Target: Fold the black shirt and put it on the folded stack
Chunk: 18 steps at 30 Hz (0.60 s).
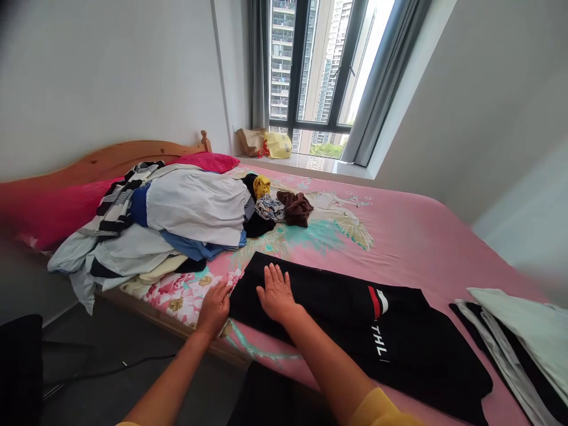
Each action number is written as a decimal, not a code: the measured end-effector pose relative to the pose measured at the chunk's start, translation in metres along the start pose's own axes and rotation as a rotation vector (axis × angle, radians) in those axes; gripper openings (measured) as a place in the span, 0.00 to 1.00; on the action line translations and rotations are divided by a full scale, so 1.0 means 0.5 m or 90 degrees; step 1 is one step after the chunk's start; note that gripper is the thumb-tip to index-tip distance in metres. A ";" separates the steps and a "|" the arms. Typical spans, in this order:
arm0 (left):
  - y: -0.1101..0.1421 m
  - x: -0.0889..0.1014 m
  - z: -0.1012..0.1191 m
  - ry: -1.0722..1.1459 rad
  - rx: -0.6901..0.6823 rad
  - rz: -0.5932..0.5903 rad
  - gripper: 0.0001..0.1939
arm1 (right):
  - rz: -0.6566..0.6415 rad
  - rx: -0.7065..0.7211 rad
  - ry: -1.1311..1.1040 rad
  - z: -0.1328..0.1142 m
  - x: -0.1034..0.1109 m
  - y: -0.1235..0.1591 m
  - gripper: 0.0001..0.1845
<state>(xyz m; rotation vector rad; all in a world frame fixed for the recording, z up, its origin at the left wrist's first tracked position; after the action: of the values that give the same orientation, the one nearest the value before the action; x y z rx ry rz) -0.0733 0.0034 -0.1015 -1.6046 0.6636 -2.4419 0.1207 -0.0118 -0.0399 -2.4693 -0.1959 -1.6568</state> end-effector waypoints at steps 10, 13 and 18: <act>0.005 0.003 0.001 -0.001 0.008 0.001 0.19 | 0.053 -0.041 -0.072 -0.001 -0.083 -0.103 0.26; 0.005 0.003 0.002 -0.009 0.007 0.000 0.19 | 0.031 -0.004 -0.079 0.002 -0.090 -0.106 0.26; 0.004 0.003 0.003 -0.002 0.005 0.001 0.19 | 0.007 0.004 -0.097 0.019 -0.090 -0.110 0.34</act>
<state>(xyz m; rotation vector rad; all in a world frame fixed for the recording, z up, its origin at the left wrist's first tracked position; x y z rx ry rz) -0.0727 0.0004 -0.1005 -1.6050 0.6541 -2.4369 0.1013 0.0430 -0.0817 -2.5884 -0.2064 -1.4610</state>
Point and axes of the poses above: each hand's wrist, its own y-axis away from the middle knuckle, its own x-axis out of the back of the hand, z = x × y, the point moved 6 cm from there along -y, towards the middle knuckle, and after that the axes turned 3 degrees about -y, right-handed, at the moved point
